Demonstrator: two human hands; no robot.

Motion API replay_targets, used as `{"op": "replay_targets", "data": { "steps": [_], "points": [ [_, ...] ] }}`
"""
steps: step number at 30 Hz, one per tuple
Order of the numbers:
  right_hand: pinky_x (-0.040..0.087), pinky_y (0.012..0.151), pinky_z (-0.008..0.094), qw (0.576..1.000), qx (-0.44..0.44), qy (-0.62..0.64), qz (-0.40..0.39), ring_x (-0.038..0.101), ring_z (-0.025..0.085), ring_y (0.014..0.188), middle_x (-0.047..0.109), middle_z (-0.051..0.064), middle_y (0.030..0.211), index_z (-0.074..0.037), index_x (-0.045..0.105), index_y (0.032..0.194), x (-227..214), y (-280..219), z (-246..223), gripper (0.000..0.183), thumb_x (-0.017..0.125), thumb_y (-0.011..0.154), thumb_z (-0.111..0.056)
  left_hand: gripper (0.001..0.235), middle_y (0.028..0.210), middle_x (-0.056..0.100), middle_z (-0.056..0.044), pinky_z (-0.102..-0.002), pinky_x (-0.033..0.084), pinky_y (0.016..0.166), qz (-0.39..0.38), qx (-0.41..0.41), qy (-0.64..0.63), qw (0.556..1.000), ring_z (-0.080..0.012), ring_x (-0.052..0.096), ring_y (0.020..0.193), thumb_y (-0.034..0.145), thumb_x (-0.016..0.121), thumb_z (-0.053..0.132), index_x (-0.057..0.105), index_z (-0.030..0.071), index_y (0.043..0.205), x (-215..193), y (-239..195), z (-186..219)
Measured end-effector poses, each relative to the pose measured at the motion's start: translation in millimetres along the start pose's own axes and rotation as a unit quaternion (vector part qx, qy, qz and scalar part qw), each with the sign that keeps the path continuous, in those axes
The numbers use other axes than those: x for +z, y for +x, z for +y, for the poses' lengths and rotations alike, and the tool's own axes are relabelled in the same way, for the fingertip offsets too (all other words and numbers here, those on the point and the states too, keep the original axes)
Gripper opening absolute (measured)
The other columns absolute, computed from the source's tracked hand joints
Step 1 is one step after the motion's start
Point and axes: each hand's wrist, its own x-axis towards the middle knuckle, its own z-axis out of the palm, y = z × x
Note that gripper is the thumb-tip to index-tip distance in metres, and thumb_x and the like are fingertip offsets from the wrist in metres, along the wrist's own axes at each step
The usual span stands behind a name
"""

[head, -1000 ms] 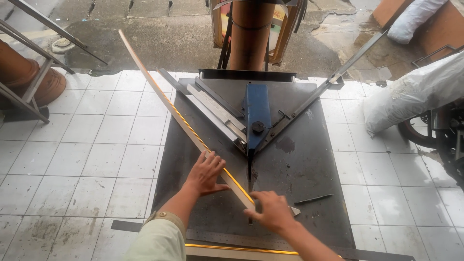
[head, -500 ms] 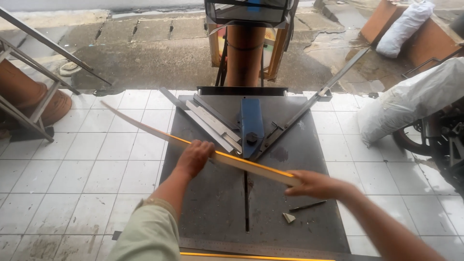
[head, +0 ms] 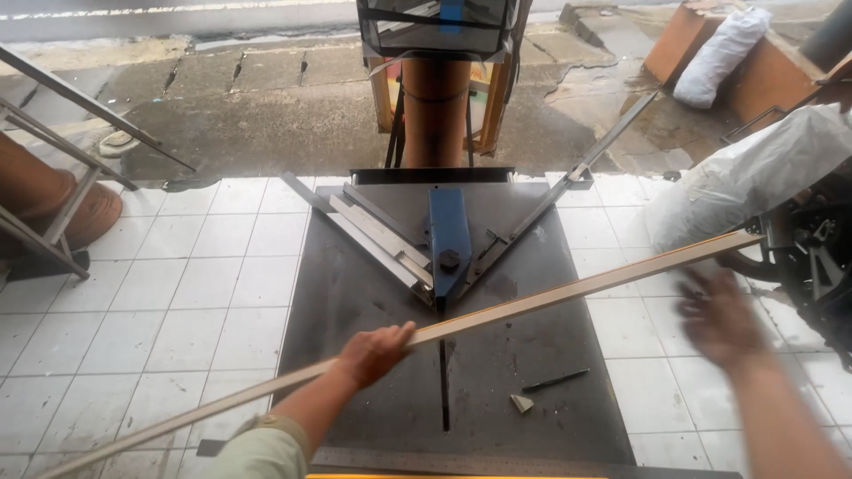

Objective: Measuring frame moldings with a ruler and cutting them to size using a manual miter cutter.

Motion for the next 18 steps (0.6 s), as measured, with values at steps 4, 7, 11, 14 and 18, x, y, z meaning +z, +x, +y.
{"op": "replay_targets", "data": {
  "steps": [4,7,11,14,18],
  "points": [
    [0.045,0.061,0.031,0.978,0.144,-0.125,0.079,0.07,0.029,0.095,0.061,0.01,0.165,-0.034,0.043,0.164,119,27,130,0.058,0.055,0.109,-0.018,0.043,0.088,0.068,-0.006,-0.046,0.062,0.045,-0.026,-0.063,0.019,0.997,-0.0268,0.069,0.058,0.117,0.061,0.046,0.046,0.013,0.14,30,8,45],
    [0.061,0.074,0.041,0.953,0.249,-0.141,0.095,0.072,0.03,0.098,0.072,0.013,0.158,-0.012,0.058,0.157,236,4,172,0.078,0.065,0.097,-0.062,0.046,0.096,0.065,-0.01,-0.053,0.057,0.051,-0.001,-0.137,0.0,0.991,-0.0359,0.069,0.073,0.114,0.067,0.041,0.045,0.016,0.146,39,2,66],
    [0.066,0.064,0.041,0.955,0.19,-0.083,0.212,0.077,0.027,0.089,0.07,0.014,0.113,-0.013,0.056,0.129,261,37,209,0.033,0.069,0.114,-0.039,0.085,0.104,0.059,-0.01,-0.047,0.057,0.051,-0.021,-0.144,0.058,0.988,-0.032,0.061,0.08,0.094,0.066,-0.005,0.038,0.022,0.17,30,-9,63],
    [0.068,0.065,0.041,0.95,0.152,-0.058,0.268,0.074,0.027,0.08,0.069,0.011,0.1,-0.011,0.062,0.124,213,85,241,0.034,0.07,0.113,-0.043,0.101,0.111,0.057,-0.009,-0.053,0.06,0.056,-0.049,-0.207,0.018,0.977,-0.0346,0.063,0.089,0.082,0.079,-0.009,0.036,0.027,0.165,31,-30,56],
    [0.076,0.079,0.042,0.929,0.085,-0.019,0.359,0.067,0.021,0.072,0.059,0.009,0.091,-0.007,0.059,0.12,169,133,234,0.034,0.076,0.112,-0.035,0.082,0.137,0.072,-0.006,-0.057,0.064,0.087,-0.052,-0.341,-0.09,0.934,-0.0405,0.075,0.115,0.084,0.088,0.006,0.051,0.025,0.155,40,-112,17]
  ]
}}
